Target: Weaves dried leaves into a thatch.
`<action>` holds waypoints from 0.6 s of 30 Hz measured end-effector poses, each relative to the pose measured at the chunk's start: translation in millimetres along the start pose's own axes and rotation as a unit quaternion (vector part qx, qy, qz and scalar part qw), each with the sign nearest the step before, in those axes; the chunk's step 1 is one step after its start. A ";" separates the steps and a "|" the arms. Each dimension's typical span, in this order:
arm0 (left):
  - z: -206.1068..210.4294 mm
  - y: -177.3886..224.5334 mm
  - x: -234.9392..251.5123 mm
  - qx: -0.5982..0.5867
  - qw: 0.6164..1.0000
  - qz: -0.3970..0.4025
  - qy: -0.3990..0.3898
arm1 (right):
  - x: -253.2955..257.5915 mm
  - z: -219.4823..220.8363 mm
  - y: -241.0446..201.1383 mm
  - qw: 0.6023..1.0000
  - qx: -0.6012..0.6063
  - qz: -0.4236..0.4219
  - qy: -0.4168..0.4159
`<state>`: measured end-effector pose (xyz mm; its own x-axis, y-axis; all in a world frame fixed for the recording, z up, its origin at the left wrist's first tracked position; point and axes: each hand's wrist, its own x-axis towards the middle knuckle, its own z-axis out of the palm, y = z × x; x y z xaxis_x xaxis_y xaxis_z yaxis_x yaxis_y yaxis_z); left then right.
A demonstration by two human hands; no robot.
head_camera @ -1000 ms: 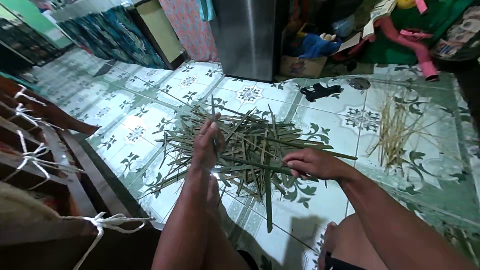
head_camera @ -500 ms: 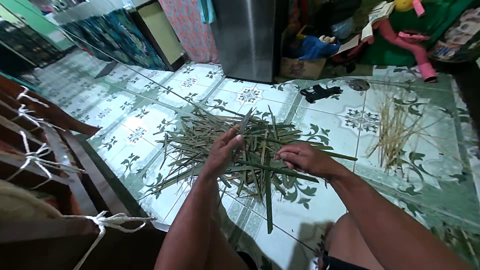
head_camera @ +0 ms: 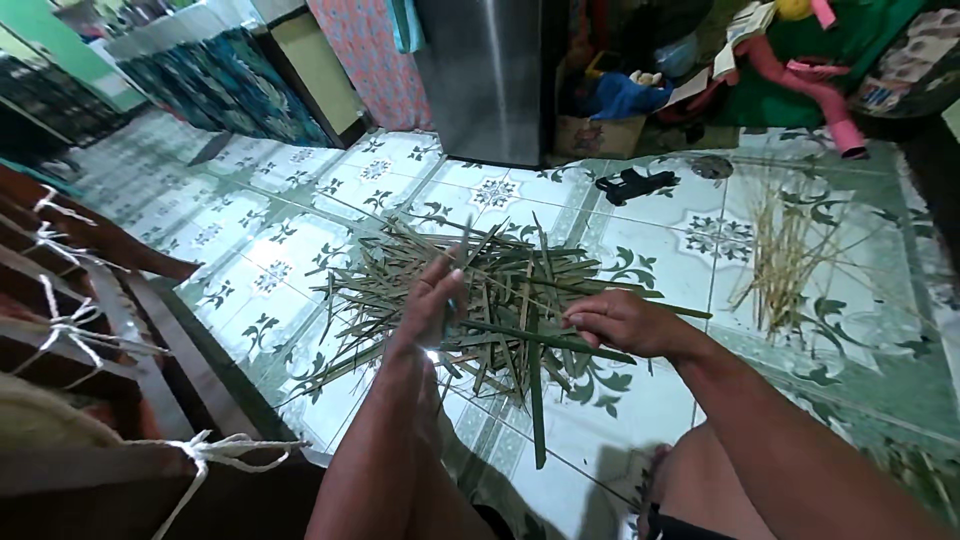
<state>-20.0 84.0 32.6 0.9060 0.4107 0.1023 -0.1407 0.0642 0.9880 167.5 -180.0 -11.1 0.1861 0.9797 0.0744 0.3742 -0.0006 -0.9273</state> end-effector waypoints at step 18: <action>67.6 -33.0 -2.6 0.034 0.991 -0.091 -0.094 | 17.5 15.9 -2.3 0.990 -0.058 0.006 0.129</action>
<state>9.2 19.3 7.5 0.9732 0.2208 -0.0639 0.0525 0.0571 0.9970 155.4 -159.6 -13.5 0.4118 0.8954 0.1694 0.4698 -0.0494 -0.8814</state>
